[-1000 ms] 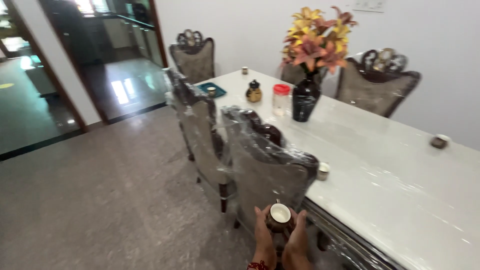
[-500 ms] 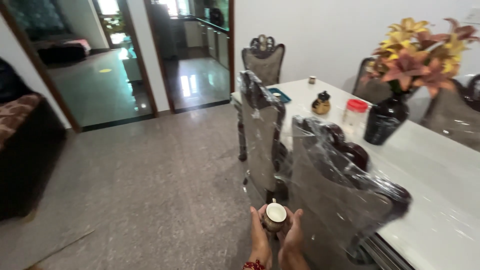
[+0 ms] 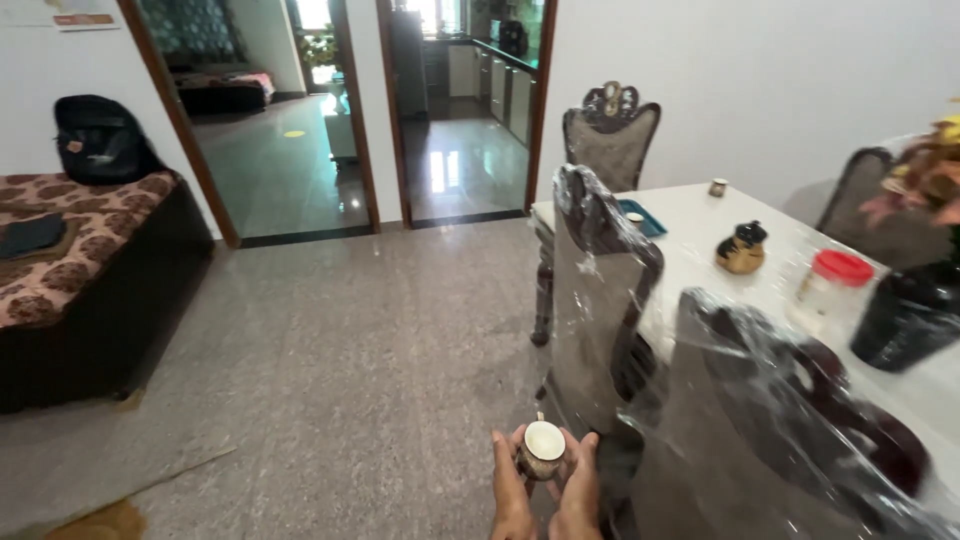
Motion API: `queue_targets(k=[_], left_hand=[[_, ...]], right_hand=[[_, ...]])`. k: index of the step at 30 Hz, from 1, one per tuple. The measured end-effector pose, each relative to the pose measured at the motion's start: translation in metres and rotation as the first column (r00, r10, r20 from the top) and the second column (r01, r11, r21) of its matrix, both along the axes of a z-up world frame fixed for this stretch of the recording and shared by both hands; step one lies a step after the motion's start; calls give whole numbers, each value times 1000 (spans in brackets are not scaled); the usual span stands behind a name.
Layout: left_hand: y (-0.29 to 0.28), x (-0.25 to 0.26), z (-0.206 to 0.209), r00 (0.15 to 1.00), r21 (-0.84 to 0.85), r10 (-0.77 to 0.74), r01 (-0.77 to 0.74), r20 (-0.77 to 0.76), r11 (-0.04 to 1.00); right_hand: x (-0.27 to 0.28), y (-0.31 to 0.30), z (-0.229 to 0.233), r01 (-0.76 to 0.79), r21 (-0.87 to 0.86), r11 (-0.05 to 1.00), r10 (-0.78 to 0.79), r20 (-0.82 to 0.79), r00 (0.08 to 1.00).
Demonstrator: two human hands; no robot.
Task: The person repeatedly picks up small cups from a dining table and places them onto a blue tray. The action is performed one cup at a time in a repetitive loop, with the camera moving around the table between each placement.
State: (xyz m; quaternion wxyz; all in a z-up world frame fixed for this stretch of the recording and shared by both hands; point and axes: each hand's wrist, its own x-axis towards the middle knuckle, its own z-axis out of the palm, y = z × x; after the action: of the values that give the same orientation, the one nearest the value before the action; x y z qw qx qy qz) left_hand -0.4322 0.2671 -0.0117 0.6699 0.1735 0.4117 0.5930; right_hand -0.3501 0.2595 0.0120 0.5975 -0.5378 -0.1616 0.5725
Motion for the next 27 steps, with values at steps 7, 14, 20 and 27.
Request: queue_targets(k=[7, 14, 20, 27], left_hand=[[74, -31, 0, 997, 17, 78, -78, -4, 997], [129, -69, -8, 985, -36, 172, -173, -7, 984], [183, -104, -16, 981, -43, 193, -193, -16, 980], [266, -154, -21, 990, -16, 139, -138, 25, 990]], right_hand=[[-28, 84, -8, -47, 18, 999, 48, -34, 998], [-75, 138, 1, -88, -58, 994, 87, -33, 996], [-107, 195, -14, -126, 0, 992, 125, -82, 989], [-154, 278, -28, -37, 132, 991, 63, -200, 978]])
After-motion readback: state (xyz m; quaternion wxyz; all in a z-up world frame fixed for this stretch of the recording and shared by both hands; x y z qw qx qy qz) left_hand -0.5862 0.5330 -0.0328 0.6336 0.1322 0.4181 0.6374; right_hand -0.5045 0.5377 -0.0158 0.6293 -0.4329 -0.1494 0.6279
